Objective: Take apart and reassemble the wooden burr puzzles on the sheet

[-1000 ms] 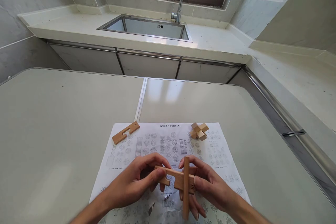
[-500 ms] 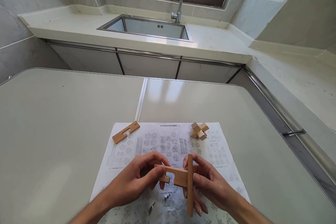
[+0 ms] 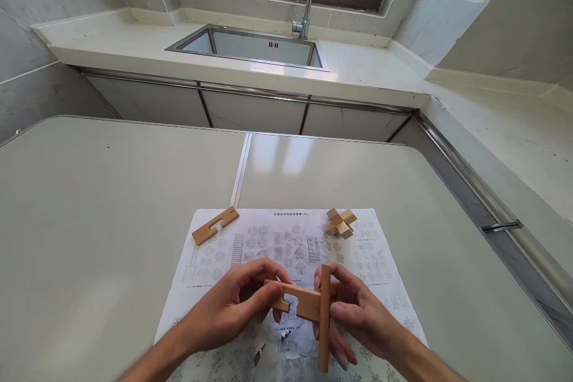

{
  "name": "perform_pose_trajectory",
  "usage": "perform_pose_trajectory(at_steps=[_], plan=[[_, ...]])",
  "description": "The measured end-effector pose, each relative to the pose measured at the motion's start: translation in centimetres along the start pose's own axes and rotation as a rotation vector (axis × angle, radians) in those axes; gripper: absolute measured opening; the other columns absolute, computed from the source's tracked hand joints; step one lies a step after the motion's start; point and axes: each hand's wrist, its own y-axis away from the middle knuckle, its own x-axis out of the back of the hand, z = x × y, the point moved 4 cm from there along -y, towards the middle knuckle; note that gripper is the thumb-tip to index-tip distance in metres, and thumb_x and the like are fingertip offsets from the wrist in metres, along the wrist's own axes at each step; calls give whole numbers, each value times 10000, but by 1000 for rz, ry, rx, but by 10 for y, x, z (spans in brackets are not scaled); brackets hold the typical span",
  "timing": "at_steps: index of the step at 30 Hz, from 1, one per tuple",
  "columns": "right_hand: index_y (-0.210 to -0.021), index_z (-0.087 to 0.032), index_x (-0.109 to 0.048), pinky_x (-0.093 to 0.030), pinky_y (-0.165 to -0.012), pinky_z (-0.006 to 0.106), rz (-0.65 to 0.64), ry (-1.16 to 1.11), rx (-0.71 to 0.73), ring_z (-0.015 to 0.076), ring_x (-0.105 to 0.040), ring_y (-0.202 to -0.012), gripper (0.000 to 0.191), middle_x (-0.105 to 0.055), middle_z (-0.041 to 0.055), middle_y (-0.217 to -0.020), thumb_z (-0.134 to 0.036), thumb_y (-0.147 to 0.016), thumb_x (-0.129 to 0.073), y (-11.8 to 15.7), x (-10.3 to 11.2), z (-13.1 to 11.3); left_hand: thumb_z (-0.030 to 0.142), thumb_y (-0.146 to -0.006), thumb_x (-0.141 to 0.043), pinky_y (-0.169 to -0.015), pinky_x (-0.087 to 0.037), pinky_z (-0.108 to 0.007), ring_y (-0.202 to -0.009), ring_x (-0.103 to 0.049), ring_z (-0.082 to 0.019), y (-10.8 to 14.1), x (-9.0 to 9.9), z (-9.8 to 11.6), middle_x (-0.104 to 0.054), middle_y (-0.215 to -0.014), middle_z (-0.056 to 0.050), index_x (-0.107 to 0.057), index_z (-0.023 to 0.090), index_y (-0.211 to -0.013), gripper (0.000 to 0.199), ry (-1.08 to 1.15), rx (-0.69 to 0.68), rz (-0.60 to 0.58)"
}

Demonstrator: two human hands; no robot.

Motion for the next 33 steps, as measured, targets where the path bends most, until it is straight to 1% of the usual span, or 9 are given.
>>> perform_pose_trajectory(at_steps=[4, 10, 15, 20, 24, 28, 33], plan=[[-1102, -229, -521, -400, -348, 122, 0, -2, 13, 103, -627, -391, 453, -685, -41, -675, -501, -912, -829, 0, 1, 0, 587, -1037, -592, -656, -451, -261, -714, -608, -146, 1, 1, -1, -667, -826, -23, -666, 184, -1055, 410, -11, 2, -4], [-1051, -241, -488, -409, -362, 125, 25, -32, 9, 48, -560, -352, 454, -759, 0, -807, -478, -906, -846, -1, 1, -3, 544, -1055, -585, -662, -458, -259, -740, -628, -148, 0, 3, -4, -657, -845, -18, -671, 192, -1069, 363, -42, -11, 8], [-1070, -240, -472, -417, -360, 135, 42, -18, 5, 48, -554, -342, 528, -767, 9, -821, -523, -869, -869, 1, 4, 1, 566, -1050, -578, -668, -461, -268, -731, -630, -155, 0, 2, -1, -662, -826, -19, -668, 189, -1067, 388, -64, -8, 6], [-1095, -246, -466, -418, -355, 142, 78, 16, 24, 55, -551, -338, 563, -753, -8, -792, -541, -851, -879, 2, 11, 6, 603, -1042, -565, -665, -454, -271, -725, -613, -157, 0, 0, 1, -683, -833, -32, -667, 187, -1064, 429, -85, -9, 12], [-1069, -241, -488, -394, -348, 134, 100, 48, 22, 46, -538, -330, 555, -729, -22, -768, -564, -842, -878, 3, 13, 8, 574, -1048, -575, -658, -451, -262, -719, -599, -149, 0, 1, -1, -692, -835, -31, -674, 190, -1067, 397, -92, -11, 18], [-1081, -244, -500, -382, -351, 126, 101, 45, 41, 41, -549, -343, 535, -721, -28, -790, -549, -852, -876, 3, 12, 8, 558, -1053, -575, -669, -474, -268, -733, -615, -155, 0, 2, -4, -698, -858, -38, -678, 191, -1073, 382, -87, -21, 14], [-1033, -254, -484, -371, -347, 134, 132, 55, 50, 29, -514, -327, 516, -678, -60, -776, -527, -853, -883, 5, 13, 7, 579, -1048, -570, -673, -489, -273, -739, -627, -163, 0, 2, -3, -696, -865, -44, -675, 189, -1066, 403, -94, -34, 21]])
